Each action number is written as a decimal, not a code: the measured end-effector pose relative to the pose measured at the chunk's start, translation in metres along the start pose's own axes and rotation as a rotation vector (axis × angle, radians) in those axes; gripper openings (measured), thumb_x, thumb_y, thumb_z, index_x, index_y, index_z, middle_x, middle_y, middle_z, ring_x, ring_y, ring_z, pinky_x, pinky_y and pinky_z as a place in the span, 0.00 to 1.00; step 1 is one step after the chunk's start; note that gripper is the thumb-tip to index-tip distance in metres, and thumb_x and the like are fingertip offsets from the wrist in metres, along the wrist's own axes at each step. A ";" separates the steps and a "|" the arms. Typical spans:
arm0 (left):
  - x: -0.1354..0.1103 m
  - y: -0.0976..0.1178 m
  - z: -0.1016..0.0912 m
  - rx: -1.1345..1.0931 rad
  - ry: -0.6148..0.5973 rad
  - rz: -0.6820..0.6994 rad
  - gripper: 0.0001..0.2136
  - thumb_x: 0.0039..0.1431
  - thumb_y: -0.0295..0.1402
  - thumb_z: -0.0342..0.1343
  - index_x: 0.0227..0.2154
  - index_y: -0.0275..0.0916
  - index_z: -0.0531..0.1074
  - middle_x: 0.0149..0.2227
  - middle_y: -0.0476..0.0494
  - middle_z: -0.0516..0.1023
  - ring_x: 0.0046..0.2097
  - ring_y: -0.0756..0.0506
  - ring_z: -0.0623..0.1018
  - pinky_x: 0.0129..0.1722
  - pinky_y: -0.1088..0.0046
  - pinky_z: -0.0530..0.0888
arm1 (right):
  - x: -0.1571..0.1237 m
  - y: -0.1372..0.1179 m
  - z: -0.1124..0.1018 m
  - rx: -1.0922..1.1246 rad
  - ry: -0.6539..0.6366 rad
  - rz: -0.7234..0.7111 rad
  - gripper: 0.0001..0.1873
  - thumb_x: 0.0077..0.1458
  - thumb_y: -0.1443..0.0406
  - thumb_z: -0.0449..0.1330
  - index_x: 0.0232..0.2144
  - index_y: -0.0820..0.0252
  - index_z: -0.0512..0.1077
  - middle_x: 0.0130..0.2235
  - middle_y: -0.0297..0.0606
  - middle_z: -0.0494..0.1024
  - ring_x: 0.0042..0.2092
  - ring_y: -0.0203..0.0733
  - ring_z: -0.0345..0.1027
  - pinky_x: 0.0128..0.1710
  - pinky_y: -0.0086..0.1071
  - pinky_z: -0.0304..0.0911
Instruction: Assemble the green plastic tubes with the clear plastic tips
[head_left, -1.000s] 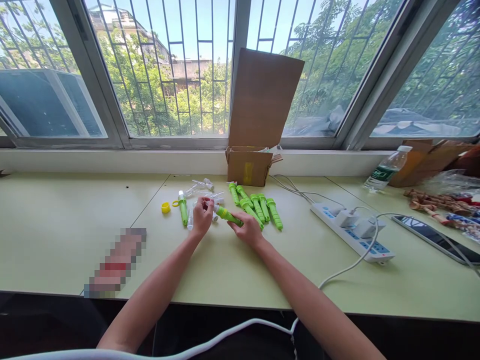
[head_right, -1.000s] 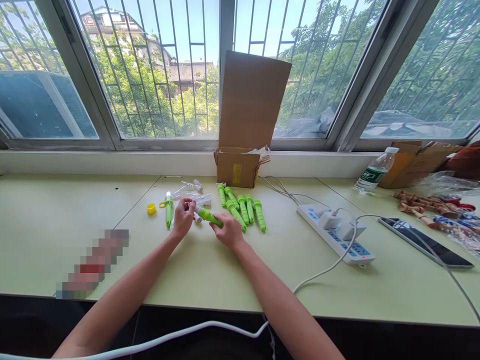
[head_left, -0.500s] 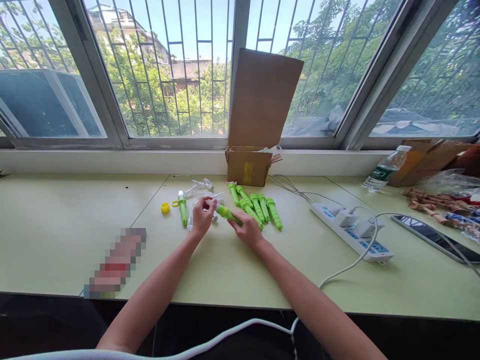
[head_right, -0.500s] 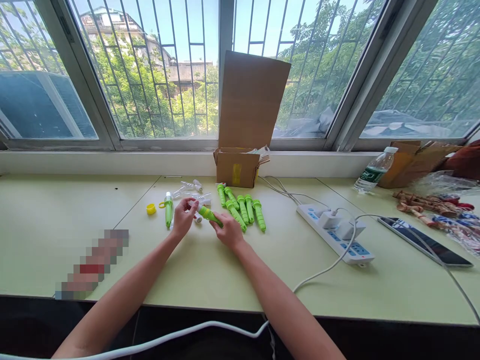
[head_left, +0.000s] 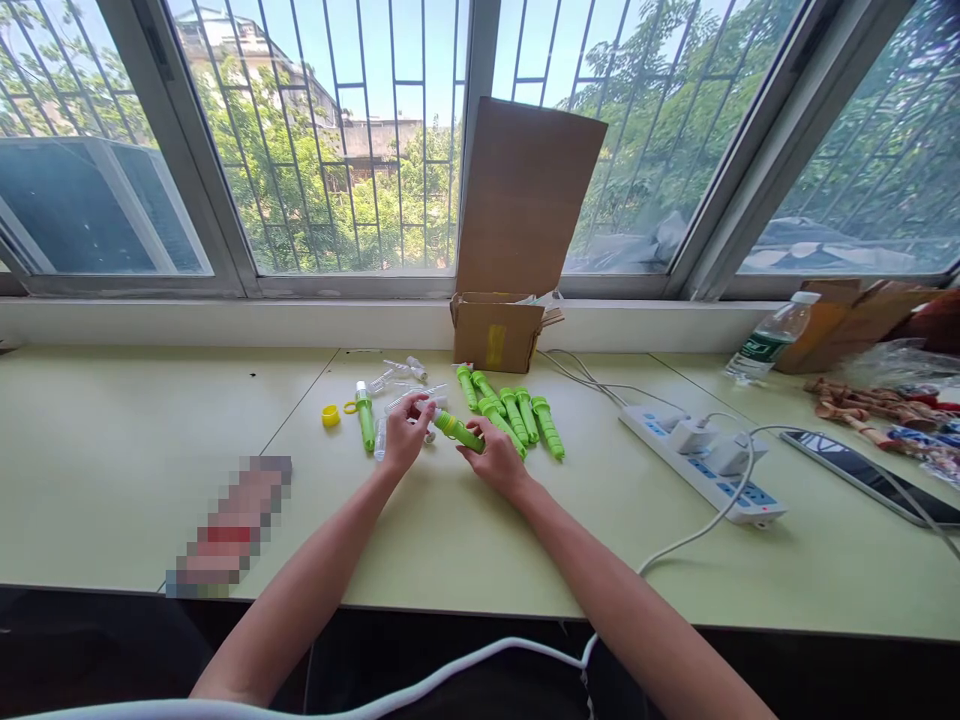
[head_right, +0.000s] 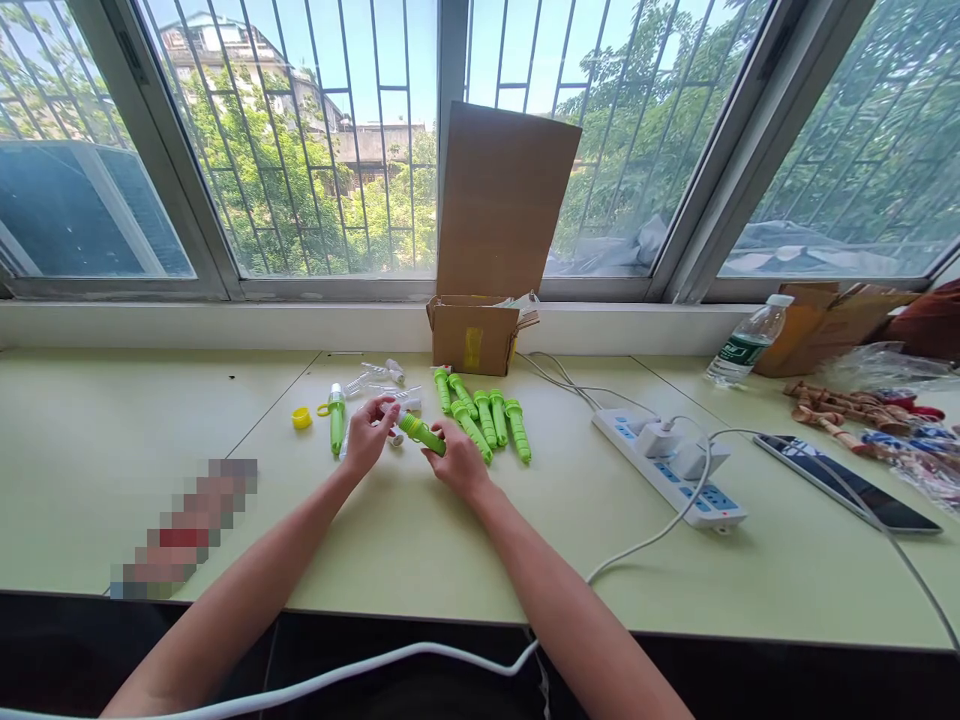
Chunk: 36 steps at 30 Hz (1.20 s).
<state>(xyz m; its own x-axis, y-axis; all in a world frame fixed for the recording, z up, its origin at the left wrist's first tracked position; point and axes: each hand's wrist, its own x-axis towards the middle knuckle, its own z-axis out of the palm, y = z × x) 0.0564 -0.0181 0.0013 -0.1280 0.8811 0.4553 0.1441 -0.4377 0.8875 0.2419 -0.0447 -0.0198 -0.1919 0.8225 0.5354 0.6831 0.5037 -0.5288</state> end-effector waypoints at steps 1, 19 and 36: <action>0.000 0.000 0.000 -0.001 -0.002 0.000 0.18 0.53 0.46 0.58 0.40 0.37 0.74 0.24 0.50 0.70 0.25 0.51 0.72 0.22 0.76 0.73 | 0.000 0.000 0.000 0.001 0.001 0.005 0.16 0.51 0.60 0.62 0.42 0.59 0.69 0.37 0.40 0.77 0.36 0.43 0.71 0.36 0.34 0.65; 0.002 -0.002 -0.002 0.037 -0.074 0.016 0.17 0.54 0.43 0.57 0.43 0.37 0.74 0.26 0.48 0.73 0.29 0.49 0.75 0.27 0.74 0.74 | -0.002 -0.010 -0.009 -0.171 -0.112 0.030 0.16 0.60 0.59 0.52 0.46 0.55 0.73 0.43 0.40 0.79 0.40 0.45 0.72 0.35 0.31 0.61; -0.003 0.001 -0.001 0.054 -0.162 0.072 0.15 0.56 0.37 0.55 0.46 0.39 0.72 0.30 0.46 0.76 0.32 0.48 0.77 0.32 0.70 0.76 | 0.001 -0.002 -0.011 -0.130 -0.157 0.083 0.16 0.53 0.58 0.59 0.44 0.56 0.73 0.35 0.39 0.79 0.34 0.44 0.71 0.31 0.31 0.60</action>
<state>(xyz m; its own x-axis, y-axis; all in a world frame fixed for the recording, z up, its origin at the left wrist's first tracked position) 0.0560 -0.0213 0.0010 0.0432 0.8671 0.4963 0.1998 -0.4942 0.8461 0.2482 -0.0478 -0.0109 -0.2319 0.8959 0.3789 0.7842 0.4026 -0.4721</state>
